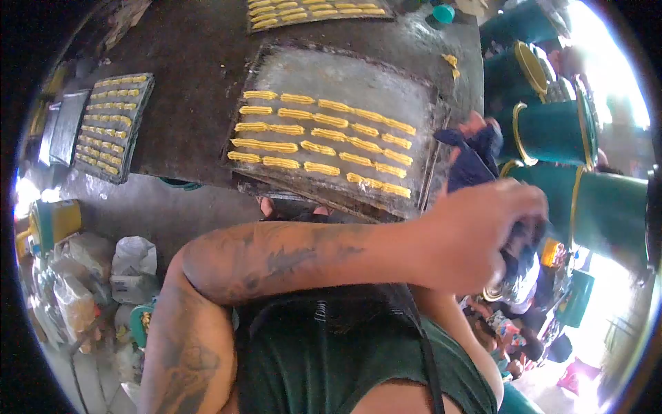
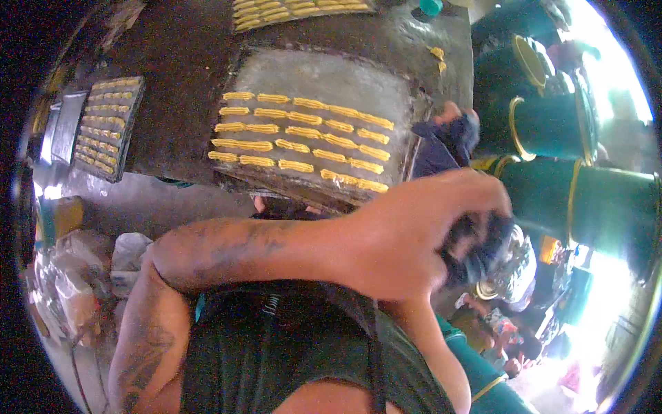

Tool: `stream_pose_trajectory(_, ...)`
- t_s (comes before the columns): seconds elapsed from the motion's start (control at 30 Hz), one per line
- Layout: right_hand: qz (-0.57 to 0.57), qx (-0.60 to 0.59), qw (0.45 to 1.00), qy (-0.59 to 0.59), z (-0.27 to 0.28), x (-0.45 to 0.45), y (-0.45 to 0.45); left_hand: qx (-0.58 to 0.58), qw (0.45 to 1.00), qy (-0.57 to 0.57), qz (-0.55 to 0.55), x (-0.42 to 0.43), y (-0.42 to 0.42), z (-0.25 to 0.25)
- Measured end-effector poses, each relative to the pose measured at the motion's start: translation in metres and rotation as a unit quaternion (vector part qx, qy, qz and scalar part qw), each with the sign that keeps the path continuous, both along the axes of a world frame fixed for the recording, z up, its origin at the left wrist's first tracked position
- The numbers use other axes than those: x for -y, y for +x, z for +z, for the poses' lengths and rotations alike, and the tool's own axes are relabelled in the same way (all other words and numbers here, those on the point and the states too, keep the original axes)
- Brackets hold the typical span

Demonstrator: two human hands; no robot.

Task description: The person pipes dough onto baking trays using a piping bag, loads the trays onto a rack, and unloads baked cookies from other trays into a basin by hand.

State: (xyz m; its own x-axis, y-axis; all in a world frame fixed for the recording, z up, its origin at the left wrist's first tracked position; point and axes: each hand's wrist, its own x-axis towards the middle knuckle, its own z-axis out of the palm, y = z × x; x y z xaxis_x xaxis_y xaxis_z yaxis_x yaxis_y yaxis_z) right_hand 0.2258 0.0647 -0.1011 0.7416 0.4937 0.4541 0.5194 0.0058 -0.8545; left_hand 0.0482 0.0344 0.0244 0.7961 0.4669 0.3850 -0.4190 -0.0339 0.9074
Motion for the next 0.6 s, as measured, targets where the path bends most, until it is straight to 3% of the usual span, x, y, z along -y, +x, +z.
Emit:
stream_pose_trajectory(0.1,-0.040,0.072,0.994,0.076,0.011,-0.007,-0.025,0.090,0.990,-0.091,-0.055,-0.015,-0.018,0.039)
stream_pose_trajectory(0.17,-0.054,0.101,0.985,0.128,0.009,-0.023,-0.046,0.151,0.970,-0.183,-0.051,-0.026,-0.029,0.059)
stream_pose_trajectory(0.2,-0.048,0.096,0.983,0.147,0.003,-0.033,-0.057,0.165,0.943,-0.268,-0.110,-0.034,-0.039,0.059)
stream_pose_trajectory(0.23,-0.035,0.067,0.984,0.160,-0.005,-0.044,-0.065,0.141,0.958,-0.238,-0.075,-0.042,-0.050,0.057)
stream_pose_trajectory(0.27,-0.012,0.026,0.985,0.172,-0.015,-0.055,-0.075,0.115,0.971,-0.208,-0.040,-0.049,-0.061,0.052)
stream_pose_trajectory(0.3,0.056,-0.124,0.971,0.198,-0.036,-0.073,-0.076,0.091,0.982,-0.163,0.004,-0.055,-0.072,0.046)
stream_pose_trajectory(0.37,0.144,-0.419,0.862,0.246,-0.074,-0.110,-0.079,0.039,0.992,-0.062,0.104,-0.066,-0.093,0.029)
stream_pose_trajectory(0.43,0.244,-0.504,0.794,0.239,-0.086,-0.142,-0.119,0.010,0.990,-0.037,0.135,-0.075,-0.111,0.012)
stream_pose_trajectory(0.5,0.228,-0.561,0.757,0.244,-0.100,-0.176,-0.159,0.003,0.989,-0.056,0.135,-0.089,-0.126,-0.002)
stream_pose_trajectory(0.6,0.228,-0.583,0.745,0.230,-0.114,-0.211,-0.206,-0.021,0.979,0.002,0.205,-0.105,-0.147,-0.014)
